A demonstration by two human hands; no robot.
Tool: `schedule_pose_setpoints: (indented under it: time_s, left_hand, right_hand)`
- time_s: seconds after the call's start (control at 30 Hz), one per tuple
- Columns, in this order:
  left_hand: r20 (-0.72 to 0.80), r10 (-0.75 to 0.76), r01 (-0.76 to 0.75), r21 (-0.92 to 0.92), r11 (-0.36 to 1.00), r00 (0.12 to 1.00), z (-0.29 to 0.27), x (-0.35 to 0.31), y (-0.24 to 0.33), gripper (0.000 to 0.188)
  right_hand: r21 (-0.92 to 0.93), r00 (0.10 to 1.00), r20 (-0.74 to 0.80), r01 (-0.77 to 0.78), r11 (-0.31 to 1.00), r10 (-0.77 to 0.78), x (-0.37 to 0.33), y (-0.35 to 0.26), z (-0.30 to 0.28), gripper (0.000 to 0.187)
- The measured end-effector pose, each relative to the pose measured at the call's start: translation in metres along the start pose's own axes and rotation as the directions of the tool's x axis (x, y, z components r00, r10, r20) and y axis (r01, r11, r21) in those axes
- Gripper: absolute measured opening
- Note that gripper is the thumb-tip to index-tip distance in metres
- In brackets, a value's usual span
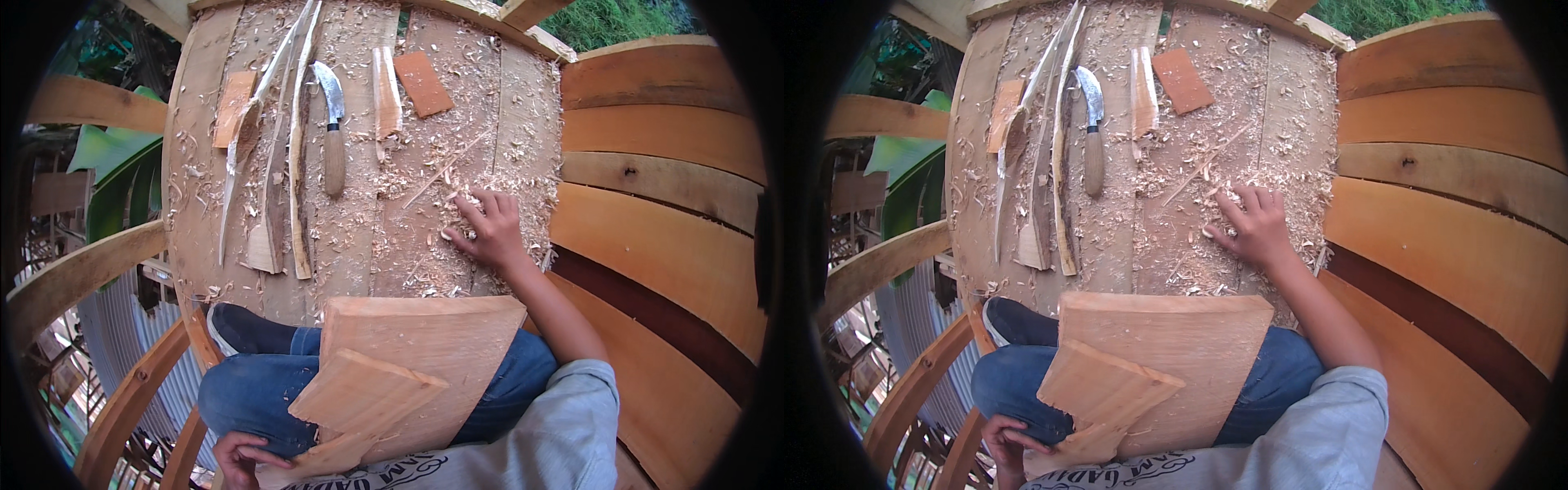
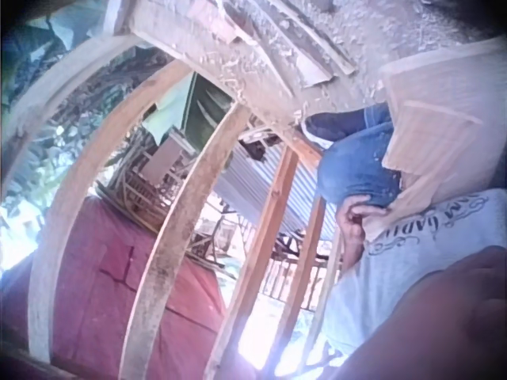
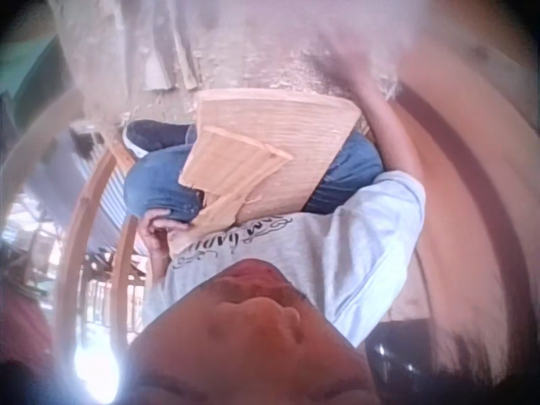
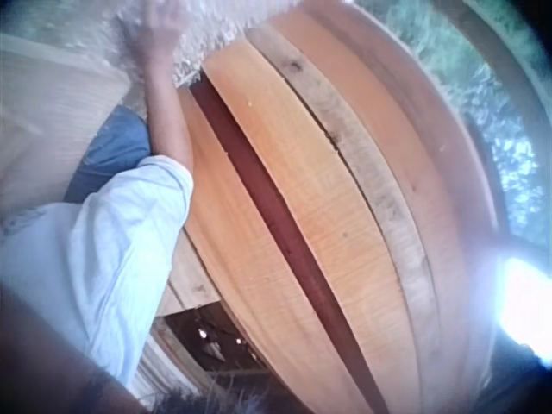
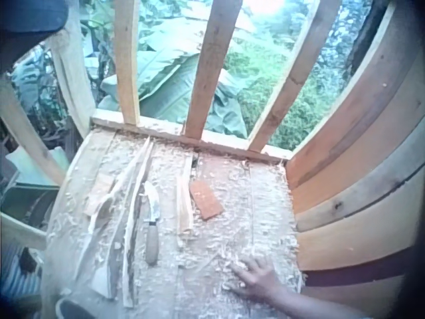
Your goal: The person sits cross-legged on a wooden floor and uses a curved knife to carve and shape a piece of wood held on their lap. They repeatedly scrape the wood surface to remove shavings and occasionally pause to clear debris from the floor.
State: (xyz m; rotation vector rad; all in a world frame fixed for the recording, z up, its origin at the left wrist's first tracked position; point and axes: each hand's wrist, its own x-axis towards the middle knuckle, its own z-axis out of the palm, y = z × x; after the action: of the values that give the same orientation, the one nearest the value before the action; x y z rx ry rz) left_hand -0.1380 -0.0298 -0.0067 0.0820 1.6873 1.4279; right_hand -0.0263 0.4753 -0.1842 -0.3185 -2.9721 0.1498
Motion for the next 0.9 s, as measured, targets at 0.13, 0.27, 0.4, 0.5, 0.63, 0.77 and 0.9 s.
schedule_pose_setpoints:
  time_s: [0.13, 0.27, 0.4, 0.5, 0.63, 0.77, 0.9]
  left_hand:
    - [-0.023, -0.009, 0.009, -0.011, 1.000, 1.000, 0.004, -0.002, 0.002, 0.080]
    - [-0.029, -0.009, 0.008, -0.030, 1.000, 1.000, 0.005, -0.003, 0.001, 0.080]
    - [-0.028, -0.034, 0.033, -0.036, 0.999, 0.999, 0.007, -0.004, 0.005, 0.080]
    - [-0.051, -0.055, 0.053, -0.038, 0.998, 0.997, 0.007, -0.005, 0.008, 0.080]
    - [-0.035, -0.060, 0.059, -0.042, 0.997, 0.998, 0.003, -0.004, 0.004, 0.080]
    - [-0.022, -0.067, 0.067, -0.028, 0.997, 0.998, 0.009, -0.002, 0.011, 0.080]
    - [-0.005, -0.067, 0.067, -0.012, 0.998, 0.998, 0.010, 0.000, 0.012, 0.080]
  right_hand:
    - [0.044, 0.997, -0.011, 0.080, 0.996, -0.080, 0.014, 0.009, 0.000, 0.027]
    - [0.087, 1.000, -0.020, 0.008, 0.996, -0.006, 0.018, 0.014, -0.002, 0.023]
    - [0.213, 0.974, -0.176, -0.103, 0.972, 0.141, 0.041, 0.007, -0.012, 0.018]
    - [0.255, 0.961, -0.141, -0.199, 0.946, 0.240, 0.067, -0.004, -0.005, 0.025]
    - [0.137, 0.952, 0.034, -0.307, 0.942, 0.305, 0.080, -0.018, 0.014, 0.070]
    - [0.049, 0.962, 0.099, -0.262, 0.964, 0.256, 0.083, -0.042, 0.020, 0.104]
    - [0.010, 0.949, 0.143, -0.286, 0.958, 0.281, 0.097, -0.059, 0.016, 0.105]
